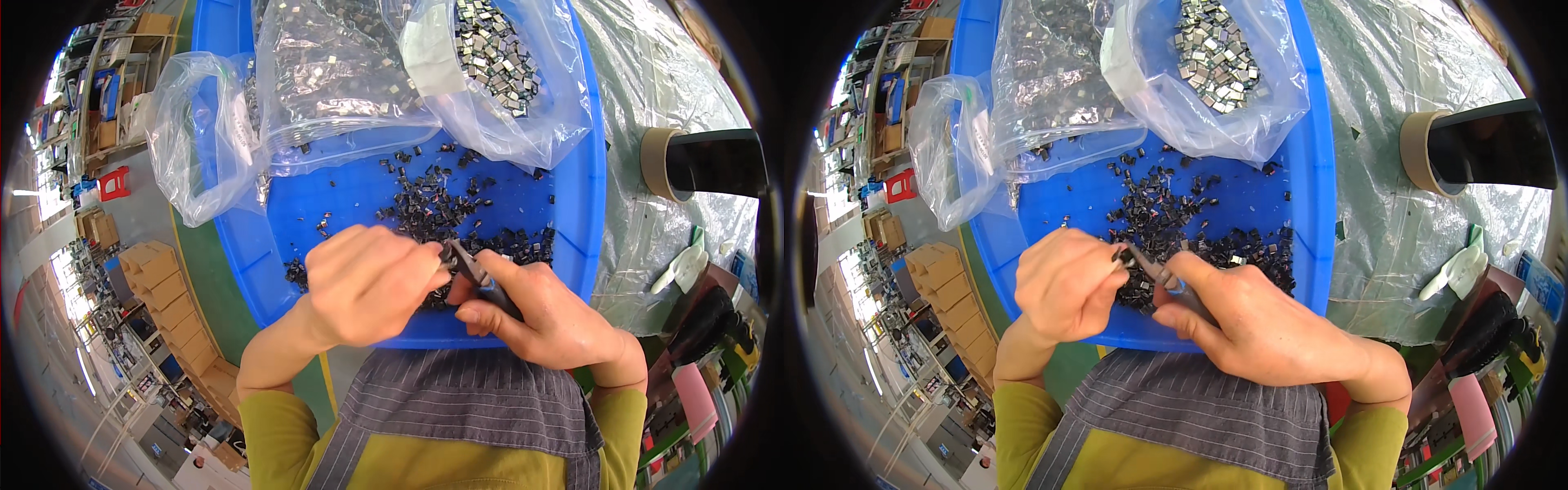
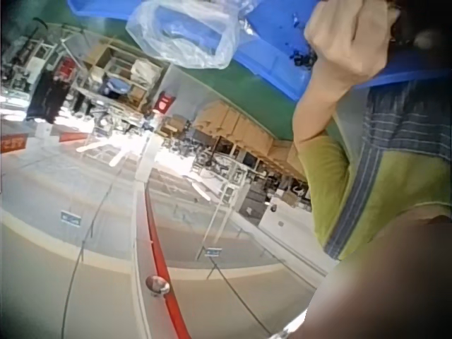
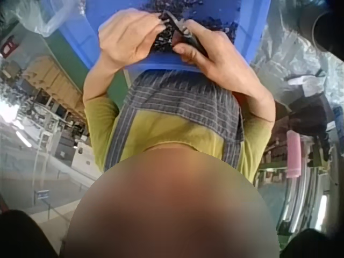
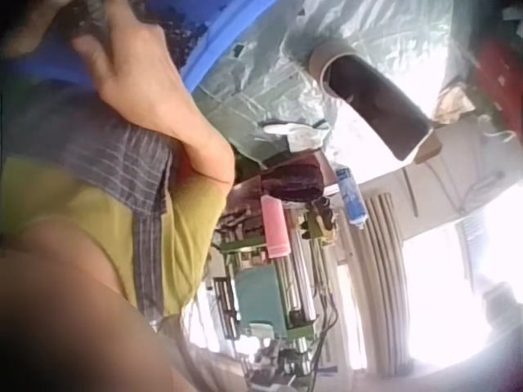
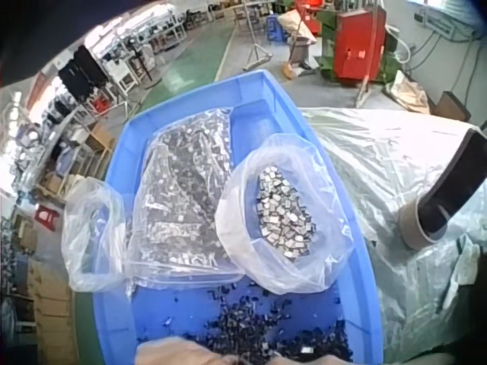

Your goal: Using pliers to trim or cut small black plastic components at a factory workbench.

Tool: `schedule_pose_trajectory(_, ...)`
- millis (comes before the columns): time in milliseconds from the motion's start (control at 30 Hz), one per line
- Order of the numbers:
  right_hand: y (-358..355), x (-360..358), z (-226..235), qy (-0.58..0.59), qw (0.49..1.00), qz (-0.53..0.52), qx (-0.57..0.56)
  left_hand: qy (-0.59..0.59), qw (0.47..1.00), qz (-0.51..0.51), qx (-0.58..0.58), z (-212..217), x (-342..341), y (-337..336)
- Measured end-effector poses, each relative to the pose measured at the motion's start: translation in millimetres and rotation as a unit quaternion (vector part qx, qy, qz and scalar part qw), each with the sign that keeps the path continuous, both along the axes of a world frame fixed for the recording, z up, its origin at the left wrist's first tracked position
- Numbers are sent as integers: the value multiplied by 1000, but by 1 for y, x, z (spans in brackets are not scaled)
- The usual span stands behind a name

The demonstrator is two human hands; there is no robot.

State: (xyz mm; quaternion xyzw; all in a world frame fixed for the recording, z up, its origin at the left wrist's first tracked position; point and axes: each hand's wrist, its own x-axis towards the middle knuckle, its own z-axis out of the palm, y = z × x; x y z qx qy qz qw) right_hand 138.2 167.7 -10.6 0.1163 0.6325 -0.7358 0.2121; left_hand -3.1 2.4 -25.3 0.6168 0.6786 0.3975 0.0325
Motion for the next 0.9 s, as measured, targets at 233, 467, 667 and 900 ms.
schedule_pose_trajectory(233,-1,0,2,23,1000,-13,-3,5,1000,9,-7,13,1,-2)
schedule_pose_trajectory(467,2,-3,5,-57,998,-7,-18,-98,995,19,9,7,3,-8)
schedule_pose_trajectory(667,2,0,-4,24,1000,-8,-7,-79,995,36,41,-3,7,-2)
schedule_pose_trajectory(900,1,0,-2,28,991,-82,103,-74,997,23,-9,4,3,-5)
